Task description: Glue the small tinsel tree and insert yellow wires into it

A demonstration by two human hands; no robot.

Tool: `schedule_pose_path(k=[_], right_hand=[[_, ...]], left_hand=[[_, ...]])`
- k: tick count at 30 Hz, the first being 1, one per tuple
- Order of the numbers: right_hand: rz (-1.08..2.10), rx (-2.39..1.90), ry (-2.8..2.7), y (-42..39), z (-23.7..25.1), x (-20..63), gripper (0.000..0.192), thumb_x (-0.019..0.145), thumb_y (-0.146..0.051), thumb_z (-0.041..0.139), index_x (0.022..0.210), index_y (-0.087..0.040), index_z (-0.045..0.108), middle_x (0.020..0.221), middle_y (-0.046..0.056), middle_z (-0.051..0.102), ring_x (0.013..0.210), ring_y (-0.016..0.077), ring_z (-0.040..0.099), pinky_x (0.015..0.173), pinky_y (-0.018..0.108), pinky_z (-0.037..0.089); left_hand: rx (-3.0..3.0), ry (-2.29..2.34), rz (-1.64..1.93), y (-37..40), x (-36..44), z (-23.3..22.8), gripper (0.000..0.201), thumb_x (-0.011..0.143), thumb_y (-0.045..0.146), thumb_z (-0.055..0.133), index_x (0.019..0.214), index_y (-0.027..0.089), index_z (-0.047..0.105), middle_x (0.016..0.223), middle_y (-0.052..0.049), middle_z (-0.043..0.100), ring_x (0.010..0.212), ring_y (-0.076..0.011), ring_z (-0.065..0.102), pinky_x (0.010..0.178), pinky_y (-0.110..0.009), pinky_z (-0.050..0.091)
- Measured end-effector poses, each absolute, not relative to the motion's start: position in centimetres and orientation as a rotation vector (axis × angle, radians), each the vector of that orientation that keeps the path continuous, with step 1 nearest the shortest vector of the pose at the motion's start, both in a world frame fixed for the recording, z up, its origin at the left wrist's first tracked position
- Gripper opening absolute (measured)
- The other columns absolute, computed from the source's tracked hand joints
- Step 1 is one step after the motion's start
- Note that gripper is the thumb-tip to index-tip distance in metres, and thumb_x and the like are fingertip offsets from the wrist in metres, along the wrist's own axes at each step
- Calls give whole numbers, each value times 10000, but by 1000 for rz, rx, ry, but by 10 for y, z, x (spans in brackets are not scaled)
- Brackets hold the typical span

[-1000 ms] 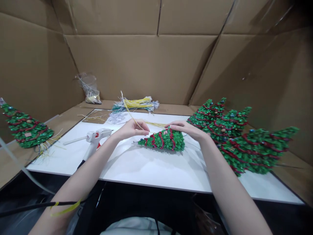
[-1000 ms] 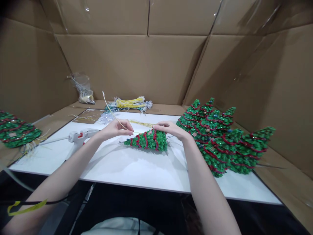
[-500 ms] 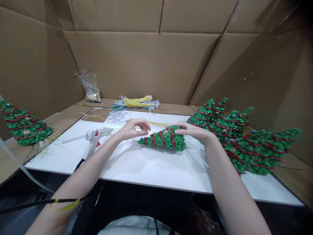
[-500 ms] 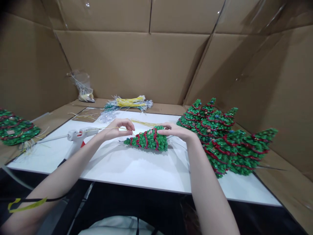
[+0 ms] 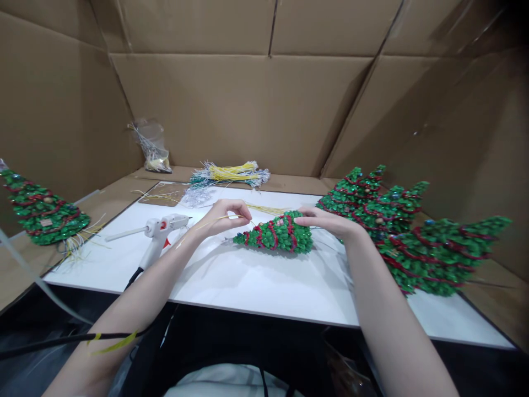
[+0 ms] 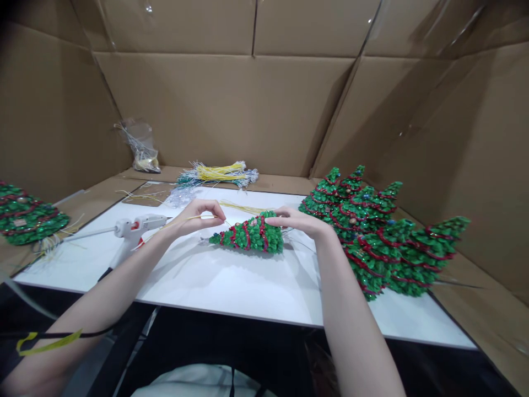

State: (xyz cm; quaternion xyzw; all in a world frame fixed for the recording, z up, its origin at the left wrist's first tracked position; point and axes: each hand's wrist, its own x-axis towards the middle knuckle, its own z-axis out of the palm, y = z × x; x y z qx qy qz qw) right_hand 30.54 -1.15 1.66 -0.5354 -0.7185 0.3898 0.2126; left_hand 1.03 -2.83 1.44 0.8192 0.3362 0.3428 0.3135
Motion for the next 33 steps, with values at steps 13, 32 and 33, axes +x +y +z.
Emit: schedule_pose_path(k=[13, 32, 33], right_hand=[[869, -1254, -2266, -13, 21, 302, 631, 599, -462, 726, 1182, -300, 548, 1244, 51, 478, 1089, 259, 466, 923, 370, 405], [1014, -1242, -2260, -18, 29, 300, 543, 649, -560, 631, 1097, -253, 632, 1076, 66, 572, 955, 252, 506, 826, 370, 429], [1038, -1212, -2260, -18, 29, 300, 548, 633, -553, 650, 1090, -251, 632, 1058, 60, 579, 949, 250, 515, 825, 366, 431]], left_hand=[[2080, 924, 952, -30, 11, 18, 76, 737, 196, 593, 746, 128, 626, 792, -26, 644, 785, -134, 587, 752, -244, 436], [2209, 810, 956, -34, 18, 15, 104, 695, 78, 541, 749, 128, 615, 794, -24, 632, 749, -112, 575, 721, -220, 451], [2216, 795, 959, -35, 19, 14, 110, 691, 71, 539, 744, 128, 617, 791, -24, 633, 742, -110, 574, 715, -219, 453]])
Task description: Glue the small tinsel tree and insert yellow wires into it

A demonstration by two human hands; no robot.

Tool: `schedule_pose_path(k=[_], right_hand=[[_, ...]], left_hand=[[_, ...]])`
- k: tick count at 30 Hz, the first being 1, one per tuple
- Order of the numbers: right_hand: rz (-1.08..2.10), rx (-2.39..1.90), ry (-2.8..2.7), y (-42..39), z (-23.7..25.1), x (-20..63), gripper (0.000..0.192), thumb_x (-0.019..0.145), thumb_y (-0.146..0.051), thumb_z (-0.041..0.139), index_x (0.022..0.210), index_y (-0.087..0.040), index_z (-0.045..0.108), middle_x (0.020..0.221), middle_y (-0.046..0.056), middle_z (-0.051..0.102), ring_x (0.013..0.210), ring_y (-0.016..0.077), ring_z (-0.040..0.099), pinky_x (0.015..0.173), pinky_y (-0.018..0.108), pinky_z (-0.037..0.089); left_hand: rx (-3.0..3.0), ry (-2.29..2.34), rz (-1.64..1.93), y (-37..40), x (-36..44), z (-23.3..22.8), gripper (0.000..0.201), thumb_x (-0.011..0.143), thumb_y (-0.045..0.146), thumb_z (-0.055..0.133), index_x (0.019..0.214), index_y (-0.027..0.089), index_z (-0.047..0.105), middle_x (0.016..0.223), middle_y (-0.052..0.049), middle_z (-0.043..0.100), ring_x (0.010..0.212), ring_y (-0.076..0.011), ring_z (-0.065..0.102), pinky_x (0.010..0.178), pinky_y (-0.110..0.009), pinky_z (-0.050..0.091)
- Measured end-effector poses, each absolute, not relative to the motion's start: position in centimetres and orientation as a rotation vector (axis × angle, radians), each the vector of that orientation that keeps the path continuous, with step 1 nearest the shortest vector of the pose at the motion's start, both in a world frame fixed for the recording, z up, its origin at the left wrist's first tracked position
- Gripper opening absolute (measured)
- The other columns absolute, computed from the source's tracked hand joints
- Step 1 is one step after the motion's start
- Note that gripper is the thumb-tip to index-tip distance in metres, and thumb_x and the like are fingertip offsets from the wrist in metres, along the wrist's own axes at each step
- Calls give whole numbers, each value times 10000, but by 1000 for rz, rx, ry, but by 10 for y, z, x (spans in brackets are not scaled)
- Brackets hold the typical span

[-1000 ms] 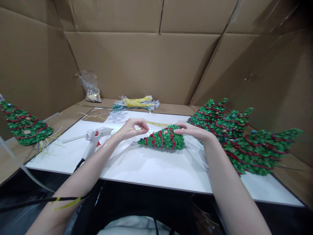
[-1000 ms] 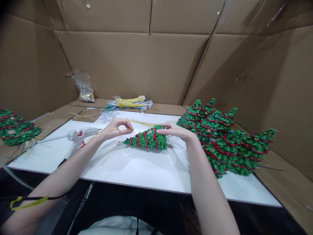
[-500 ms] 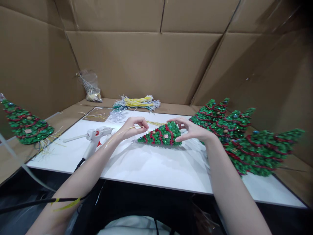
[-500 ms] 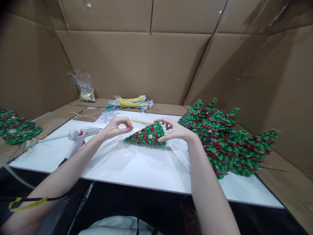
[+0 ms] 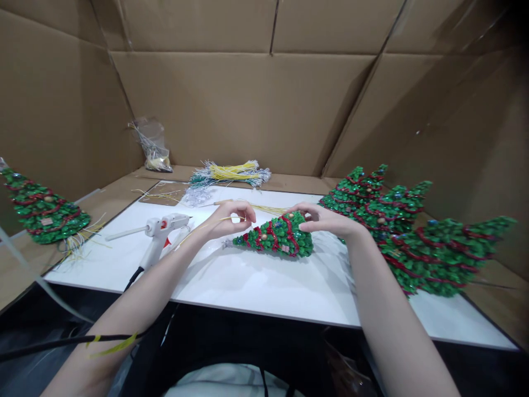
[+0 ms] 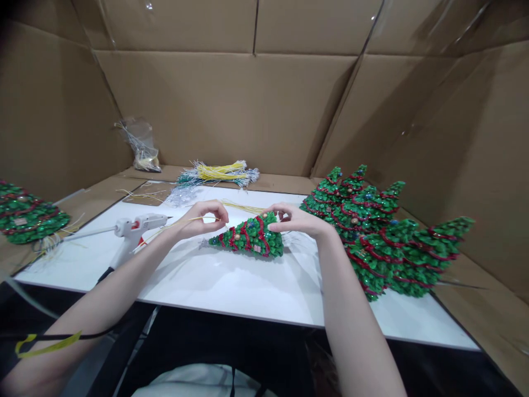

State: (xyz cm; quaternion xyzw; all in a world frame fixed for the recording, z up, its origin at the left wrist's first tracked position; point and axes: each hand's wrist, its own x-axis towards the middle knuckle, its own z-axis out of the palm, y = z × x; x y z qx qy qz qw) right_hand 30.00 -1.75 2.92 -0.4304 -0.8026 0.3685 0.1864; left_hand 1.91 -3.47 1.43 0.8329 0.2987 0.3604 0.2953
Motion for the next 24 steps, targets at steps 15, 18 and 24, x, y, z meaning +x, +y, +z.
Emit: schedule_pose_path(k=[15, 18, 24], right_hand=[[1174, -954, -2305, -11, 24, 306, 680, 500, -481, 793, 1088, -224, 566, 1131, 70, 530, 1085, 272, 481, 927, 383, 369], [1140, -957, -2289, -10, 22, 307, 671, 488, -505, 792, 1054, -215, 576, 1103, 74, 542, 1064, 274, 487, 926, 393, 366], [1132, -996, -2289, -7, 20, 309, 692, 492, -521, 782, 1076, -211, 576, 1122, 79, 542, 1059, 276, 489, 918, 390, 377]], left_hand=[[2222, 757, 983, -38, 27, 4, 163, 661, 33, 512, 732, 133, 620, 749, -14, 630, 712, -105, 573, 688, -210, 446], [2224, 777, 1006, -38, 27, 4, 167, 657, 31, 508, 729, 131, 620, 751, -17, 634, 714, -107, 575, 687, -213, 445], [2220, 812, 1021, -36, 27, 3, 164, 647, 43, 509, 726, 134, 620, 749, -17, 634, 705, -111, 575, 677, -217, 443]])
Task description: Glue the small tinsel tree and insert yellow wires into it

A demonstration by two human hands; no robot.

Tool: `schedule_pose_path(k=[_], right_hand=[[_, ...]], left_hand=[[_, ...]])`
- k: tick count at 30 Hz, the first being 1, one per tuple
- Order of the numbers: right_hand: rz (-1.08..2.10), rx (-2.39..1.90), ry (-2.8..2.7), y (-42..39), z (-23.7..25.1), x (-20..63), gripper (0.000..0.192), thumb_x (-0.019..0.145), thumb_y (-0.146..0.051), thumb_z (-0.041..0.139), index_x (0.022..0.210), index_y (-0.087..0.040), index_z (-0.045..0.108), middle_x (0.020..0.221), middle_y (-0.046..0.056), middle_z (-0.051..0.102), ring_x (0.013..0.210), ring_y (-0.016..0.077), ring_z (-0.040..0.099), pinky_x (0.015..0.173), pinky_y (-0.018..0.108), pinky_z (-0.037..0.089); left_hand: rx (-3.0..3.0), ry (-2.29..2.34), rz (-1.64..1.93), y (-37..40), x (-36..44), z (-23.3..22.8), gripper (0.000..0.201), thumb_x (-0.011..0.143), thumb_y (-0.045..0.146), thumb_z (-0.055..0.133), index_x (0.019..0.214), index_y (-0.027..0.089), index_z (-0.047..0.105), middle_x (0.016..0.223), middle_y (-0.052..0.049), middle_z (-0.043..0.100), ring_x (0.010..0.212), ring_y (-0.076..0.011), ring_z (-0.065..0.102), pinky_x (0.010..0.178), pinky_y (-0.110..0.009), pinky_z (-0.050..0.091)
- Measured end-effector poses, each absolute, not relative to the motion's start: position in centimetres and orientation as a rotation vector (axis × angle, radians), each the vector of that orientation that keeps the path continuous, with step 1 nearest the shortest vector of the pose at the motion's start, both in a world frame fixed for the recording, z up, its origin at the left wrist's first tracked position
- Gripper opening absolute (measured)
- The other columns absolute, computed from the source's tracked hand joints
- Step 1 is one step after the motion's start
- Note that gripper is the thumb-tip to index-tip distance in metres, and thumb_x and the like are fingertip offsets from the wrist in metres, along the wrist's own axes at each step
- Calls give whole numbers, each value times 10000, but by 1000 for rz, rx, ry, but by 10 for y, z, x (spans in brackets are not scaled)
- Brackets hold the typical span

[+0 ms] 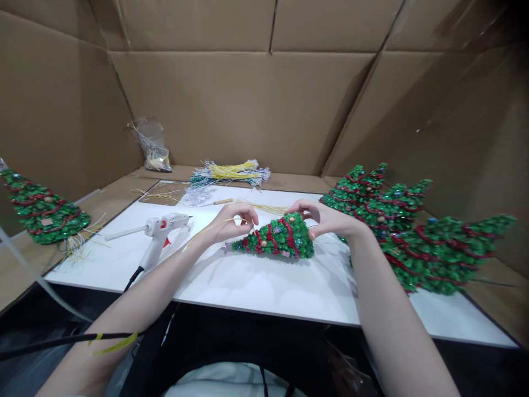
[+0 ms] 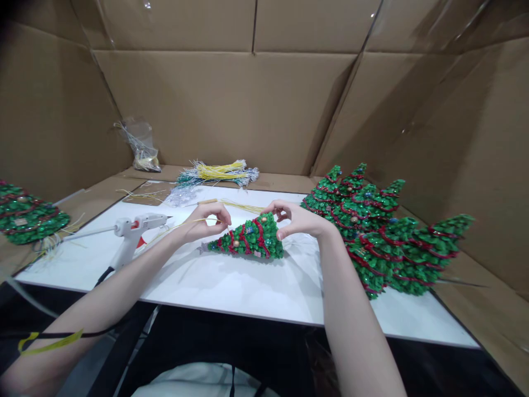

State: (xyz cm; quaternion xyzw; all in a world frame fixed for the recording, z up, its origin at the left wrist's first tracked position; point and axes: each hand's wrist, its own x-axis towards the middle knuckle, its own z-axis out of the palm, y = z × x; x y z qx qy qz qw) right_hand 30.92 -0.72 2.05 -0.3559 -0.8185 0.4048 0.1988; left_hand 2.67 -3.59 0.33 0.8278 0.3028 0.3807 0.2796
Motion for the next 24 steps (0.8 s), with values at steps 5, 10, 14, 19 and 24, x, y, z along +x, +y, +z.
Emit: schedule_pose_path(k=[5, 10, 14, 19, 24], right_hand=[[1192, -1052, -2374, -11, 24, 310, 813, 477, -555, 766, 1194, -239, 550, 1176, 69, 543, 1068, 274, 490, 907, 376, 400], [1261, -1094, -2391, -15, 28, 308, 783, 477, -485, 787, 1182, -234, 557, 1199, 61, 538, 1080, 263, 490, 921, 362, 396], [1256, -1123, -2352, -15, 26, 307, 762, 498, -418, 792, 1188, -226, 534, 1233, 69, 509, 1098, 259, 481, 938, 368, 387], [1210, -1129, -2313, -12, 21, 308, 753, 513, -415, 789, 1194, -239, 521, 1216, 61, 515, 1079, 252, 490, 925, 368, 401], [1096, -1148, -2273, -11, 20, 305, 730, 499, -449, 782, 1161, -246, 553, 1126, 63, 557, 1023, 262, 508, 890, 380, 424]], left_hand=[[2215, 754, 889, -37, 24, 6, 170, 652, 59, 515, 740, 136, 638, 701, -8, 617, 659, -102, 555, 655, -212, 433], [2213, 741, 851, -37, 23, 6, 180, 659, 62, 517, 757, 136, 649, 700, -6, 611, 647, -98, 547, 643, -207, 430], [2212, 772, 908, -37, 24, 5, 179, 654, 56, 518, 754, 134, 644, 723, -14, 622, 671, -107, 557, 657, -214, 433], [2236, 836, 1024, -35, 26, 4, 175, 650, 57, 521, 743, 136, 646, 703, -9, 615, 688, -114, 556, 670, -218, 424], [2219, 909, 1130, -30, 27, -5, 171, 665, 88, 530, 778, 139, 648, 714, -3, 618, 668, -109, 553, 656, -214, 424]])
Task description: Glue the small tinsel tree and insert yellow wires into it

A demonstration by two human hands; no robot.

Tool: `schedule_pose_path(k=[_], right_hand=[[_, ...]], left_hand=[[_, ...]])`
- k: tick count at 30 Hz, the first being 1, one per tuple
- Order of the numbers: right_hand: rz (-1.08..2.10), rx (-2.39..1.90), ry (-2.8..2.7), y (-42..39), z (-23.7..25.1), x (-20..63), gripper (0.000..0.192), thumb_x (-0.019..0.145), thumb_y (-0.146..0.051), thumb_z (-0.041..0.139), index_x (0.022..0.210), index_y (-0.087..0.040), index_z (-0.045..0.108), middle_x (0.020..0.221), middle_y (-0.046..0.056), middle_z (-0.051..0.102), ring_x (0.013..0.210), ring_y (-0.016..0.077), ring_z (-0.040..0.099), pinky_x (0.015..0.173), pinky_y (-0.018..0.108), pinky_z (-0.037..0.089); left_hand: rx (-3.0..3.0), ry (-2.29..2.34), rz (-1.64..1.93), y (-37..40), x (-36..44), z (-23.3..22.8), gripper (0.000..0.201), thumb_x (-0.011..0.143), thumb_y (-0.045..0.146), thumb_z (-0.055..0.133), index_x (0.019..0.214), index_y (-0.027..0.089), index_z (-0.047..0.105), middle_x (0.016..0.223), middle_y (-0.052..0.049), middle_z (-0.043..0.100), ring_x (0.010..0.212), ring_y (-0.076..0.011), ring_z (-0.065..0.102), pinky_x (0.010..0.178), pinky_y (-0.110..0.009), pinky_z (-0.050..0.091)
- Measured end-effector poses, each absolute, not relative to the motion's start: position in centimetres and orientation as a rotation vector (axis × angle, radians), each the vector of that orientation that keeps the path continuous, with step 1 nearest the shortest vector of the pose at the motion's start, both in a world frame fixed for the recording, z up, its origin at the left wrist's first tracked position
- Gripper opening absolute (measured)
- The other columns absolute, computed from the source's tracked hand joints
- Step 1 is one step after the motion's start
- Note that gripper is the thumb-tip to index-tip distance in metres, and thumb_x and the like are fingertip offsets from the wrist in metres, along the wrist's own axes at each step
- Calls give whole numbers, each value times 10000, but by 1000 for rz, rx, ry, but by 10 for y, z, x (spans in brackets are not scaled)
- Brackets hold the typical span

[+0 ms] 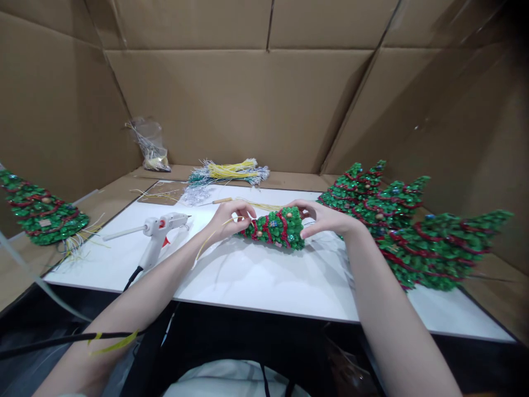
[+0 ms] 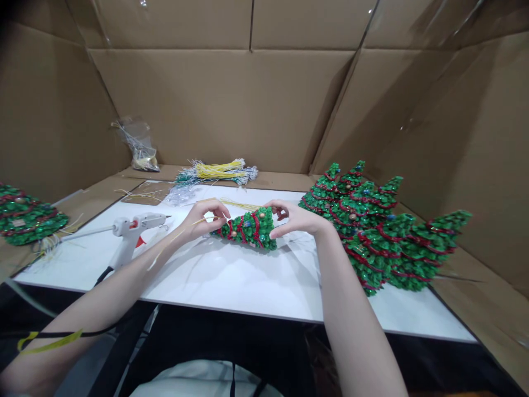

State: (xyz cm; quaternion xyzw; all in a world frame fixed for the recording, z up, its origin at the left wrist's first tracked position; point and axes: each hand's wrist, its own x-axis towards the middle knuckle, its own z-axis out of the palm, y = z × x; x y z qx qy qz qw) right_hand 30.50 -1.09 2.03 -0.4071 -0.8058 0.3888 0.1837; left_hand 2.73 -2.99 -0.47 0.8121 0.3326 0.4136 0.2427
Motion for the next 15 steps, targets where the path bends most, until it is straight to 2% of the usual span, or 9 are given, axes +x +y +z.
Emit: schedule_pose_path(k=[7, 12, 15], right_hand=[[1006, -1203, -2206, -10, 18, 302, 702, 559, -449, 752, 1196, -261, 527, 1058, 53, 553, 934, 225, 508, 832, 366, 436], [958, -1188, -2135, -8, 17, 303, 605, 673, -495, 663, 1209, -254, 519, 895, 22, 518, 803, 172, 485, 736, 316, 425], [835, -1204, -1983, -7, 16, 302, 475, 735, -541, 581, 1104, -241, 576, 794, 9, 495, 716, 149, 452, 664, 295, 402]], left_hand=[[2158, 992, 1162, -24, 28, -16, 210, 686, 117, 532, 864, 141, 640, 749, -13, 643, 684, -124, 576, 654, -217, 440], [2133, 1013, 1231, -23, 33, -19, 140, 690, 114, 542, 796, 139, 630, 747, -10, 635, 682, -116, 561, 666, -219, 442], [2123, 1028, 1260, -22, 33, -21, 77, 690, 117, 559, 724, 138, 625, 722, -7, 631, 678, -115, 554, 670, -224, 439]])
